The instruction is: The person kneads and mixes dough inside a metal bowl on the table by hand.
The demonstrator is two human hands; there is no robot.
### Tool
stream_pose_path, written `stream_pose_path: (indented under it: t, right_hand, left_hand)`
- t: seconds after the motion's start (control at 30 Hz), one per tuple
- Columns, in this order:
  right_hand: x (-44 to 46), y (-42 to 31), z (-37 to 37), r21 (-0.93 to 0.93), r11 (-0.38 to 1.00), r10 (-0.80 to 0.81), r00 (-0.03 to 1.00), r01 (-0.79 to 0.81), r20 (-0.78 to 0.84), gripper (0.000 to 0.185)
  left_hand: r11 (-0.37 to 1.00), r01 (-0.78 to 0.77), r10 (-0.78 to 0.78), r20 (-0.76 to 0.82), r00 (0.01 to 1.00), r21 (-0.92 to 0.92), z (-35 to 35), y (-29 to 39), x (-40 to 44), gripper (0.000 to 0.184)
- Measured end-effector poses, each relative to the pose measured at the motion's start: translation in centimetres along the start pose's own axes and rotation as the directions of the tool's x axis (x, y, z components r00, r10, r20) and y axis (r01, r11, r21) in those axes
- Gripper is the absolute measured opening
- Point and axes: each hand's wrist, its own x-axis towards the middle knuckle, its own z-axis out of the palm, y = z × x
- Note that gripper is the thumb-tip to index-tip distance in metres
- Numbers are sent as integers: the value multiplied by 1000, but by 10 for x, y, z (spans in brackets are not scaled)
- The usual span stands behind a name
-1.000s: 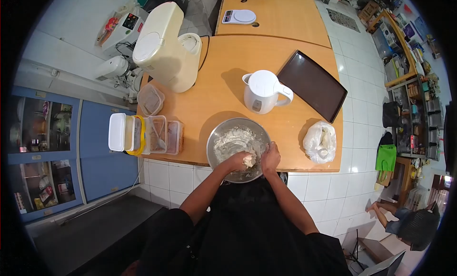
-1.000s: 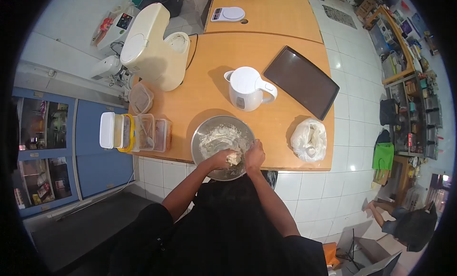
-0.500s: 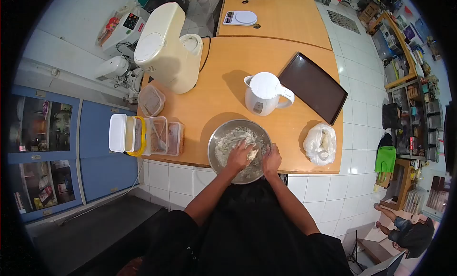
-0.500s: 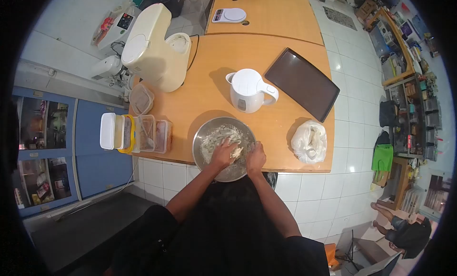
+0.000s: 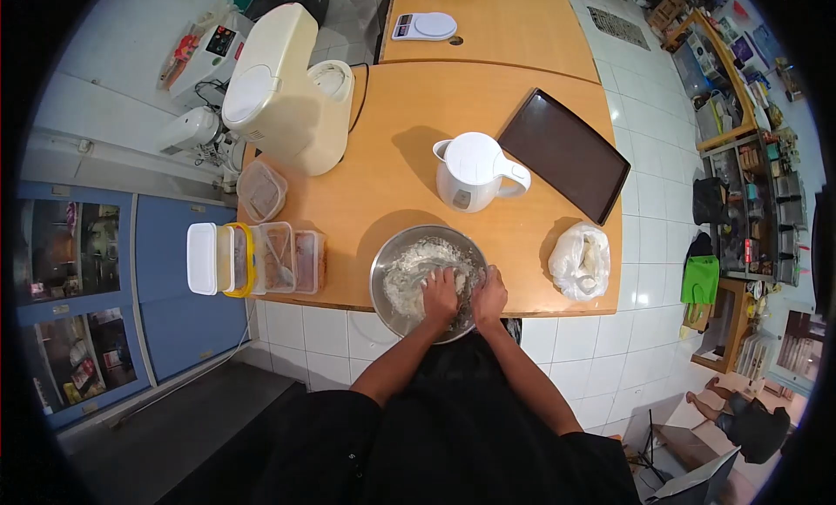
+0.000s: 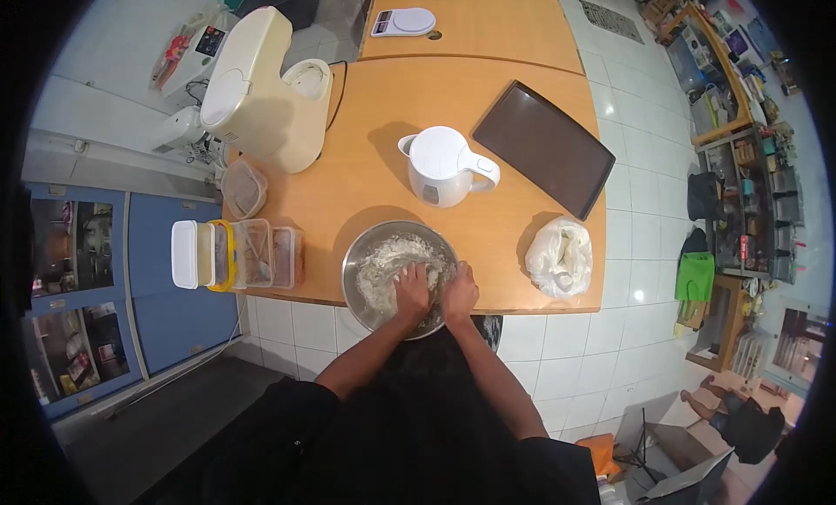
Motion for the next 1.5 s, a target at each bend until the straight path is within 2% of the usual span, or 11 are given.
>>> stream_pose_path:
  t: [0.17, 0.27, 0.4, 0.53, 0.63, 0.87, 1.0, 1.1, 1.2, 1.4, 1.5]
  right_hand:
    - [2, -4, -5, -8, 1000, 30, 997, -30, 70, 12]
    - [2, -1, -5, 16, 1000, -14, 998, 13, 57, 12]
    - [5, -2, -1, 23, 1000, -6, 999, 5, 34, 11]
    - [2, -2, 2, 8, 1000, 26, 1000, -26, 15, 8]
    - [1, -5, 0, 11, 999, 46, 999, -46, 14, 8]
    - [3, -6, 5, 26, 998, 61, 998, -62, 9, 7]
    - [2, -9, 5, 30, 998, 55, 998, -54, -33, 7]
    - [0, -10, 6, 40, 998, 55, 997, -54, -47, 8]
    - [0, -7, 7, 12, 999, 44, 998, -43, -46, 9]
    - [3, -10, 2, -14, 997, 77, 997, -77, -11, 11]
    - [2, -10, 4, -4, 997, 71, 997, -71, -35, 10]
  left_hand:
    - [994, 77, -81, 47, 996, 82, 21, -14, 29, 29]
    - [988, 42, -23, -130, 991, 150, 18, -20, 53, 21]
    - [980, -9, 39, -149, 988, 201, 19, -37, 79, 20]
    - [991, 2, 1, 20, 1000, -133, 10, -50, 74, 56]
    - [995, 0, -5, -53, 999, -103, 11, -46, 57, 81]
    - [987, -50, 92, 287, 954, -150, -32, -27, 8, 97]
    - [985, -135, 156, 225, 962, -104, -23, -30, -5, 81]
    - [923, -276, 327, 170, 930, -267, -14, -37, -9, 67]
    - [935, -148, 253, 316, 914, -321, -35, -26, -10, 61]
    - [906, -219, 246, 29, 969, -363, -31, -35, -16, 46]
    - [949, -19, 75, 166, 983, -316, -59, -17, -27, 56]
